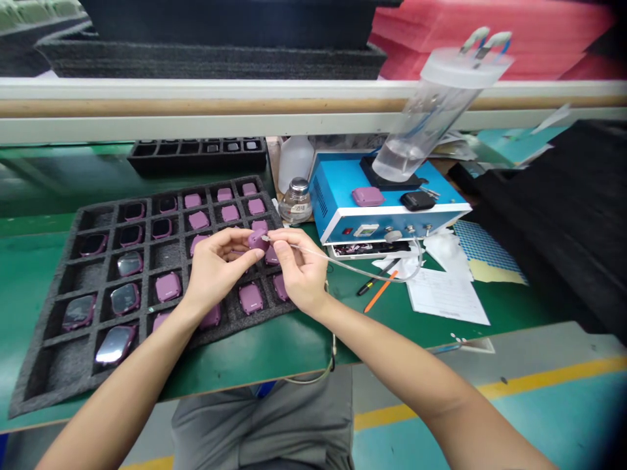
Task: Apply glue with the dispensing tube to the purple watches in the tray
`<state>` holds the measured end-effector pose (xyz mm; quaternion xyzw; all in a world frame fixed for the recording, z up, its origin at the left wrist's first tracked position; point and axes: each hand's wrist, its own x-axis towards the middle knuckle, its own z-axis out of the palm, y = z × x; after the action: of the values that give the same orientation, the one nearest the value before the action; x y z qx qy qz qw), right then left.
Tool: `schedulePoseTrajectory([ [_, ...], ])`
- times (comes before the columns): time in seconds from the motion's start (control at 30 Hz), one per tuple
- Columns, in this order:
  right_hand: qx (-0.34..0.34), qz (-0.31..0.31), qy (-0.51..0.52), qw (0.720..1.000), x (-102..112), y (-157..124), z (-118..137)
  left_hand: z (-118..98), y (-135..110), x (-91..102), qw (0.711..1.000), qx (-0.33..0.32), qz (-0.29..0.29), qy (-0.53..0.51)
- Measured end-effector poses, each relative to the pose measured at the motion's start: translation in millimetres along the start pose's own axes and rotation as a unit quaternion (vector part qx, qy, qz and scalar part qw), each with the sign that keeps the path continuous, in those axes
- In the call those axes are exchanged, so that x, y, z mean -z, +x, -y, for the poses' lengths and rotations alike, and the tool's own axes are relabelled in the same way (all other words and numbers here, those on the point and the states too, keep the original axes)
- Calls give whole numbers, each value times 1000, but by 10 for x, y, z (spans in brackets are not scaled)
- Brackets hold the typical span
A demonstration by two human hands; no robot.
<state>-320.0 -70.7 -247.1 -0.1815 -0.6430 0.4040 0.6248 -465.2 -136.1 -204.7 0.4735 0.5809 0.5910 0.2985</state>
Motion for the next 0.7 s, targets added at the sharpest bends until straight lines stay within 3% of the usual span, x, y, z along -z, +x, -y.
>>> schedulePoseTrajectory([
  [0.7, -11, 0, -16, 1000, -4, -3, 6, -9, 1, -7, 1000, 19, -9, 8],
])
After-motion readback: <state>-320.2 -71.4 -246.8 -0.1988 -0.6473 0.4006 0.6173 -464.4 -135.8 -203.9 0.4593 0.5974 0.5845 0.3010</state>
